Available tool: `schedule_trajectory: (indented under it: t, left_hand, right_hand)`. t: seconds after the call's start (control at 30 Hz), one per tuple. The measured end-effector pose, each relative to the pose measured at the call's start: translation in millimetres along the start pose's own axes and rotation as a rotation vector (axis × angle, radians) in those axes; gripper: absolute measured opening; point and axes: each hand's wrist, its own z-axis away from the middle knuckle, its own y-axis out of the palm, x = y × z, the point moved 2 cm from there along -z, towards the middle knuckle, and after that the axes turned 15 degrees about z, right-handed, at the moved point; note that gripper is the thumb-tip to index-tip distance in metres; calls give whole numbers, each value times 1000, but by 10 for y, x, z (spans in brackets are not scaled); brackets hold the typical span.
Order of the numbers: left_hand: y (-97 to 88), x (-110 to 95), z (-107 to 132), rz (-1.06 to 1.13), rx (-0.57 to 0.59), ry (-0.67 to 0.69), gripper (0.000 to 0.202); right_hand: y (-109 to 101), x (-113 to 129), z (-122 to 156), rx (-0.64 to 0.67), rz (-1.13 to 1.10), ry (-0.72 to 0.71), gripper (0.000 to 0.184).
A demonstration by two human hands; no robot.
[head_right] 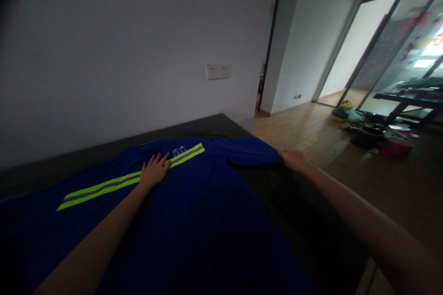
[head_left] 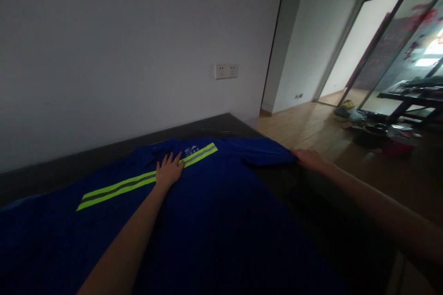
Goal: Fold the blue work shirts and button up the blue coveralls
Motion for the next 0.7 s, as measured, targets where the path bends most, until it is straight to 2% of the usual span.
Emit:
schedule_trajectory:
  t: [0.07, 0.17, 0.23, 0.3, 0.4, 0.5, 0.6, 0.67, 0.7]
  left_hand:
    - [-5, -5, 4, -2, 3, -1, 58]
    - [-11, -9, 3, -6, 12, -7, 58]
    - [-11, -8, -1, -9, 14, -9, 58]
    - [-9, -5, -5, -10, 14, -8, 58]
    - [-8, -1, -6, -4, 14, -9, 57]
    - [-15, -4, -1, 3, 16, -4, 57]
    - [-23, -8, 4, 6, 22, -6, 57]
    - [-26, -10, 5, 10, 18, -7, 57]
    - [-26, -10, 6, 14, 17, -6, 57]
  right_hand:
    - [86, -47, 9, 3, 36, 94, 27]
    - [53, -119, -72, -31, -4, 287, 34]
    - [-10, -177, -169, -87, -158, 411, 38]
    - [-75, -225, -286, -121, -344, 474, 41]
    - [-223, -256, -436, -197, -547, 482, 47]
    - [-474, -254, -453, -425, -648, 499, 52]
    - [-673, -212, -350, -650, -646, 446, 58]
    - [-655, -171, -277, -680, -587, 408, 61]
    - [-588, -151, -252, -636, -536, 394, 61]
